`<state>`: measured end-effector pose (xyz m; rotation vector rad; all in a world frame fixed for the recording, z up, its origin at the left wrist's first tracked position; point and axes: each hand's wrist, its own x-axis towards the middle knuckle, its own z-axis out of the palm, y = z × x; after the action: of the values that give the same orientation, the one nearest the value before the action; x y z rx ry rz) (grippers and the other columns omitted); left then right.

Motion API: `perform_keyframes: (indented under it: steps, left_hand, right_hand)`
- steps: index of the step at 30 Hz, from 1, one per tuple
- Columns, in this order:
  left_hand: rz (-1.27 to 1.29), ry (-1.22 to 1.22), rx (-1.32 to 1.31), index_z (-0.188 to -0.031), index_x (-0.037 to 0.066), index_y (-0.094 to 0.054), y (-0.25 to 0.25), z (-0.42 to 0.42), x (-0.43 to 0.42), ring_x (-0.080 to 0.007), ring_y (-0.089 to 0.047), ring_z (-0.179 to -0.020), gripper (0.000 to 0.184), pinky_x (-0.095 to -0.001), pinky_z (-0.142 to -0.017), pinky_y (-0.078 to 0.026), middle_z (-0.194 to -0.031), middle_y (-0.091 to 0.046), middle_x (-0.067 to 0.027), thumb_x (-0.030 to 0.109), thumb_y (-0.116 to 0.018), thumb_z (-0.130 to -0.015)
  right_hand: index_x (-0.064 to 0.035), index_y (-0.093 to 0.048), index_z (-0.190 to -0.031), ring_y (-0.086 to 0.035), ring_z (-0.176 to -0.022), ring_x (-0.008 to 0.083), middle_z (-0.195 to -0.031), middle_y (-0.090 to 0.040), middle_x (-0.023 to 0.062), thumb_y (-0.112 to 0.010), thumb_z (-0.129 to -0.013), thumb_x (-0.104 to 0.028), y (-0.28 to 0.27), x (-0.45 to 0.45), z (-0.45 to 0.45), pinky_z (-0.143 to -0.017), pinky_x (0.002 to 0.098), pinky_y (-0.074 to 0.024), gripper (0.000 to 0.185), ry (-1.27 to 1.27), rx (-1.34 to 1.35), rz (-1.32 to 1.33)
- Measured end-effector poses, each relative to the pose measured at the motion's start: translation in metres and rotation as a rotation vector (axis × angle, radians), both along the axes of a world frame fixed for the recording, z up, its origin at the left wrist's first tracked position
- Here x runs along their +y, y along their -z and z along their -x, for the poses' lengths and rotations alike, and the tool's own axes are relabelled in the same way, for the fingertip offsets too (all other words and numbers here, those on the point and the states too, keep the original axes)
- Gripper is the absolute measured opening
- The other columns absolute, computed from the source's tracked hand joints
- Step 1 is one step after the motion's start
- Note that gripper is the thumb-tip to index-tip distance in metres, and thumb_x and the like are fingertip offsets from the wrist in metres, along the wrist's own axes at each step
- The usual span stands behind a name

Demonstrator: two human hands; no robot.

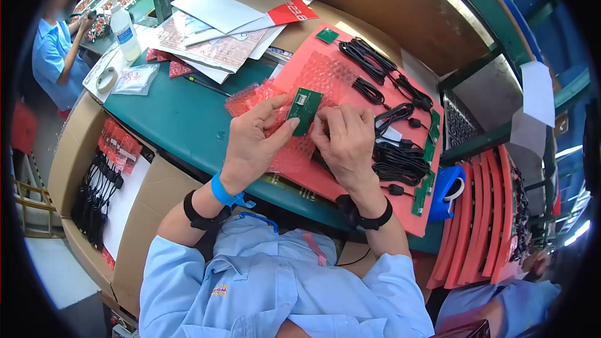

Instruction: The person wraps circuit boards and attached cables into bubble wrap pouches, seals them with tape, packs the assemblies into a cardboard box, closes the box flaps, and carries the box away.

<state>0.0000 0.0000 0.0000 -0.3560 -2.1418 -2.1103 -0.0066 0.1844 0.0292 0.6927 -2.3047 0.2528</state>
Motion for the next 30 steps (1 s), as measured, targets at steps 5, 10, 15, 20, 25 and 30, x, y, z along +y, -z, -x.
perform_keyframes:
  steps: [5, 10, 15, 20, 25, 30]
  left_hand:
    - [-0.267, 0.035, 0.003, -0.127, -0.008, -0.052, -0.007, 0.001, 0.002, -0.0049, -0.060, -0.090, 0.040, -0.0159, -0.074, -0.048, -0.103, -0.068, -0.0077, 0.003, -0.064, -0.091]
    - [-0.467, 0.153, -0.148, -0.125, -0.010, -0.053, -0.010, 0.005, 0.002, -0.0060, -0.061, -0.090, 0.037, -0.0185, -0.077, -0.049, -0.106, -0.068, -0.0084, 0.007, -0.062, -0.093]
    - [-0.616, 0.251, -0.264, -0.125, -0.008, -0.054, -0.003, 0.010, -0.004, -0.0077, -0.062, -0.092, 0.038, -0.0205, -0.082, -0.050, -0.108, -0.067, -0.0093, 0.014, -0.060, -0.096]
    - [-0.599, 0.228, -0.246, -0.125, -0.008, -0.054, 0.003, 0.014, -0.006, -0.0087, -0.063, -0.092, 0.038, -0.0210, -0.082, -0.050, -0.108, -0.067, -0.0095, 0.015, -0.060, -0.096]
    - [-0.564, 0.195, -0.193, -0.124, -0.008, -0.055, 0.004, 0.013, -0.009, -0.0089, -0.063, -0.093, 0.036, -0.0217, -0.081, -0.051, -0.108, -0.067, -0.0101, 0.013, -0.060, -0.095]
    - [-0.520, 0.209, -0.183, -0.124, -0.008, -0.054, 0.005, 0.012, -0.014, -0.0102, -0.064, -0.092, 0.034, -0.0228, -0.080, -0.053, -0.109, -0.067, -0.0110, 0.011, -0.058, -0.096]
  right_hand:
    - [-0.0103, -0.064, -0.093, -0.057, -0.075, 0.0233, -0.079, -0.061, 0.0040, -0.074, -0.077, -0.011, -0.008, 0.025, 0.002, -0.078, 0.0359, -0.0386, 0.019, 0.109, 0.025, 0.117]
    - [-0.0097, -0.065, -0.090, -0.058, -0.074, 0.0203, -0.079, -0.062, 0.0023, -0.072, -0.079, -0.016, 0.008, 0.022, 0.008, -0.078, 0.0360, -0.0362, 0.015, -0.121, -0.082, 0.266]
    - [-0.0097, -0.066, -0.087, -0.059, -0.077, 0.0174, -0.080, -0.065, 0.0005, -0.070, -0.082, -0.016, 0.014, 0.021, 0.009, -0.078, 0.0353, -0.0344, 0.009, -0.187, -0.177, 0.311]
    - [-0.0099, -0.066, -0.087, -0.060, -0.077, 0.0173, -0.081, -0.065, 0.0013, -0.070, -0.082, -0.018, 0.013, 0.017, 0.006, -0.078, 0.0348, -0.0345, 0.011, -0.129, -0.165, 0.238]
    - [-0.0093, -0.067, -0.089, -0.060, -0.078, 0.0174, -0.084, -0.066, 0.0015, -0.071, -0.081, -0.018, 0.014, 0.016, 0.006, -0.080, 0.0343, -0.0353, 0.013, -0.116, -0.185, 0.174]
    - [-0.0082, -0.068, -0.098, -0.063, -0.087, 0.0206, -0.091, -0.069, 0.0041, -0.071, -0.083, -0.017, 0.005, -0.002, 0.011, -0.091, 0.0340, -0.0361, 0.018, -0.132, -0.503, 0.728]
